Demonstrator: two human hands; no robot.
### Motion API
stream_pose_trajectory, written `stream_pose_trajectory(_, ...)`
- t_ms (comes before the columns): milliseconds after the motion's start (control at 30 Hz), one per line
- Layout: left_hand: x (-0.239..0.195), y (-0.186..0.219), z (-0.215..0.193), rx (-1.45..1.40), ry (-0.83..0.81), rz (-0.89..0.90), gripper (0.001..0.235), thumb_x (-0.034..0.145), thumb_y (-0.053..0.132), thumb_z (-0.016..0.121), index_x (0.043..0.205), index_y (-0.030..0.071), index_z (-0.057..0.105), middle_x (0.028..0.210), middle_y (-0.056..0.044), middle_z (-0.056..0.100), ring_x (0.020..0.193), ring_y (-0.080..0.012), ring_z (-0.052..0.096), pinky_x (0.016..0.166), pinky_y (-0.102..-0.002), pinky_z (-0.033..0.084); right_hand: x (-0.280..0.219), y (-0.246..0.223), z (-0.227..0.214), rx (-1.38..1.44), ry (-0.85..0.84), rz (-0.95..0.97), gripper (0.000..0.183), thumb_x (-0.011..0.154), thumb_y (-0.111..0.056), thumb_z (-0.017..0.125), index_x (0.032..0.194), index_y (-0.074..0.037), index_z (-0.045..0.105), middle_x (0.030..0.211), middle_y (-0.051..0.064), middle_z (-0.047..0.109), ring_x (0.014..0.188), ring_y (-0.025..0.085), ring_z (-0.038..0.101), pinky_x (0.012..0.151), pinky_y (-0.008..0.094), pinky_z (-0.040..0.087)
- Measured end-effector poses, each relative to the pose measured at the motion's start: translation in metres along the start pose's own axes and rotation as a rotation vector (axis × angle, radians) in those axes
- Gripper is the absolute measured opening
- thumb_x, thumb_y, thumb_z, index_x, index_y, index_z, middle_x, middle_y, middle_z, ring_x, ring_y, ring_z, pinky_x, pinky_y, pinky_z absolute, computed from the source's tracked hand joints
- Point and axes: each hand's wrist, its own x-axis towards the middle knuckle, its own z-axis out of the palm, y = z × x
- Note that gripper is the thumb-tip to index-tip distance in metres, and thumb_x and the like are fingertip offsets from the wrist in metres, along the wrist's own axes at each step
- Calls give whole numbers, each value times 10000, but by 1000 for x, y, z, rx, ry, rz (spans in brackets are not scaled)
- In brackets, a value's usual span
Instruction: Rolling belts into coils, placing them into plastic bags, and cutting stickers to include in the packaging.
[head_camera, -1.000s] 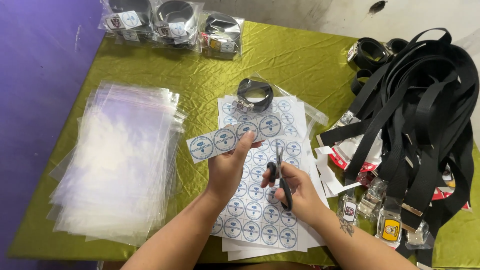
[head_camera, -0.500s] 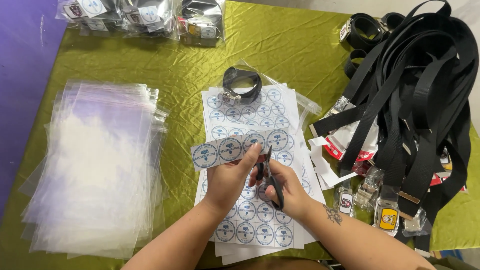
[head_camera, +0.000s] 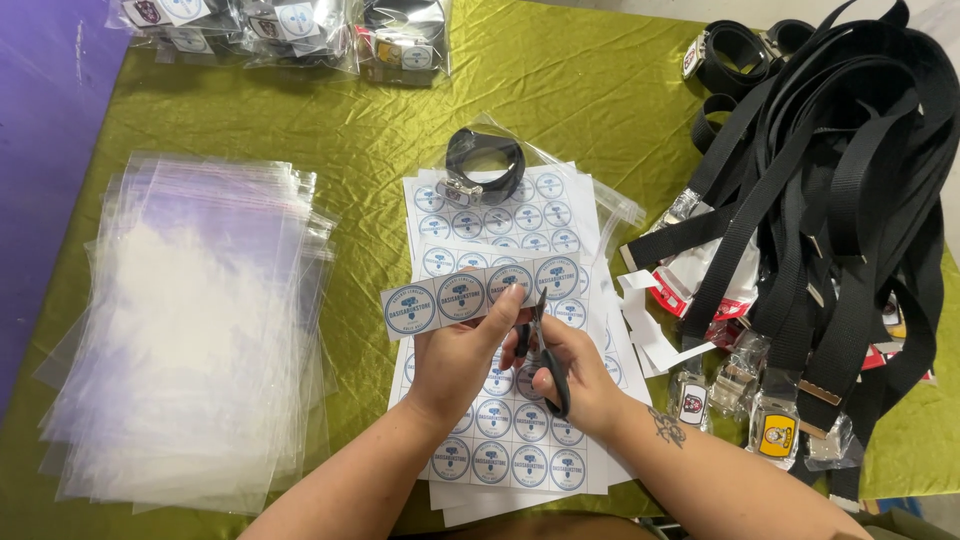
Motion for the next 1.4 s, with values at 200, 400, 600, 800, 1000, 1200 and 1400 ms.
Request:
stream_pose_trajectory(200,0,4,0,1,5,35,618,912,341,735,1436,58,568,1225,-192,734,1091,-292,722,1028,-473,504,0,0,0,-16,0,6,771,753,-775,711,987,-40,713,775,151,746,818,240,669,764,355,493)
stream_pose_trajectory(400,0,8,1,-25,-4,44,637,915,346,723,1452,52,545,1275,-190,715,1140,-300,701,1039,-482,496,1,-9,3,-32,14,37,702,775,-723,730,957,-45,719,736,149,750,769,253,699,732,358,508)
stream_pose_trajectory(600,1,2,-1,-36,7,63,630,916,340,734,1445,49,555,1269,-201,715,1129,-317,706,1033,-493,499,-3,7,1,-29,25,66,607,808,-636,756,935,-44,726,692,142,736,710,239,680,689,346,496)
stream_pose_trajectory(800,-2,13,-3,11,25,100,568,913,325,733,1381,25,614,1162,-209,755,1053,-306,738,969,-479,540,-3,10,-1,-22,26,58,486,851,-518,770,913,-37,731,650,126,721,671,216,660,664,325,490)
stream_pose_trajectory(1000,-2,15,-2,8,36,112,539,910,317,739,1354,29,640,1123,-201,768,1010,-284,746,938,-463,557,-4,13,-2,-16,27,53,415,881,-445,766,906,-32,727,629,113,708,657,192,635,667,314,495)
stream_pose_trajectory(1200,-1,15,-2,28,45,128,519,908,306,744,1327,14,655,1089,-209,772,990,-289,747,892,-455,580,-6,15,-2,-26,40,49,371,896,-402,763,889,-33,728,603,105,701,629,184,633,666,311,503)
stream_pose_trajectory(1400,-2,16,-3,16,57,130,522,905,307,752,1318,3,654,1081,-211,772,981,-280,751,870,-435,587,-6,18,-3,-38,43,46,346,910,-382,755,868,-41,711,585,91,690,618,177,632,672,308,508)
